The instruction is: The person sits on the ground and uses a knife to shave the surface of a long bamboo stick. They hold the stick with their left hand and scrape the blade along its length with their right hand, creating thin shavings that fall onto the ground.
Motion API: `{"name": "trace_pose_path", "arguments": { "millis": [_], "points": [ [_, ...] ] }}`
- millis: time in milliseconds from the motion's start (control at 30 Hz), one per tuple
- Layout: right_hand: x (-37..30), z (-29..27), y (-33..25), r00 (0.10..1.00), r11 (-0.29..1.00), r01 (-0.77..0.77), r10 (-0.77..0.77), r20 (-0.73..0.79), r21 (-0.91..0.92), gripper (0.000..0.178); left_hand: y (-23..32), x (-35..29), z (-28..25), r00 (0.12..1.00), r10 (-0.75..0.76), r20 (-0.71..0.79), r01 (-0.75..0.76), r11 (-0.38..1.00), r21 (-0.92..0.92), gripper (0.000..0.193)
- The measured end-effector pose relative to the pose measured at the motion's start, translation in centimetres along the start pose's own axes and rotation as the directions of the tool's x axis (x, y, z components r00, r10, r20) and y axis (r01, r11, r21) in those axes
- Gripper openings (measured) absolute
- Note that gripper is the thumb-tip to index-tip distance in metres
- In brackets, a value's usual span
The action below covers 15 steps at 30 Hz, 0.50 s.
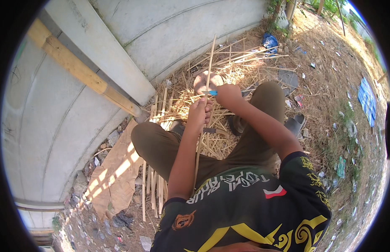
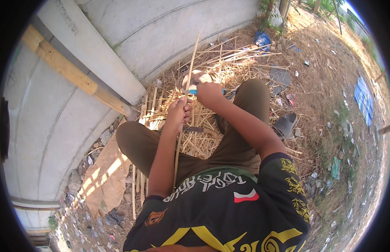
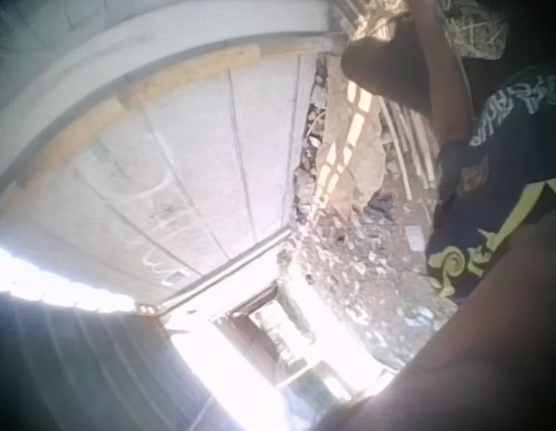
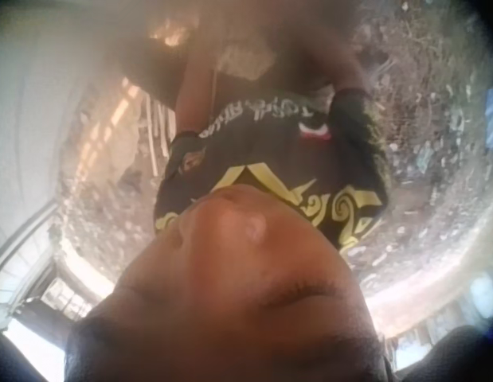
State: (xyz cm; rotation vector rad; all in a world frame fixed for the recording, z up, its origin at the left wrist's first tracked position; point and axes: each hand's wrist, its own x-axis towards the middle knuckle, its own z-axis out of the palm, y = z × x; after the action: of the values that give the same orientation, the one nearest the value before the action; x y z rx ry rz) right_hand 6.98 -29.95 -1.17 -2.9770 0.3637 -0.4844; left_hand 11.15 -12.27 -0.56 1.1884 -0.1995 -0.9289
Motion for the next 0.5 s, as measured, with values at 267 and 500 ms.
{"name": "trace_pose_path", "arguments": {
  "millis": [267, 500],
  "points": [
    [2.5, 1.3, 1.5, 0.993, 0.994, -0.065, 0.056, -0.107, -0.083, 0.011, -0.1, -0.4, 1.8, 0.998, -0.021, -0.054, 0.025, 0.997, 0.075, 0.031],
    [3.3, 1.2, 3.2, 0.991, 0.984, -0.134, 0.130, -0.044, -0.116, 0.012, -1.5, -0.3, 2.0, 0.996, -0.010, -0.092, 0.023, 0.989, 0.145, 0.031]
  ]
}}
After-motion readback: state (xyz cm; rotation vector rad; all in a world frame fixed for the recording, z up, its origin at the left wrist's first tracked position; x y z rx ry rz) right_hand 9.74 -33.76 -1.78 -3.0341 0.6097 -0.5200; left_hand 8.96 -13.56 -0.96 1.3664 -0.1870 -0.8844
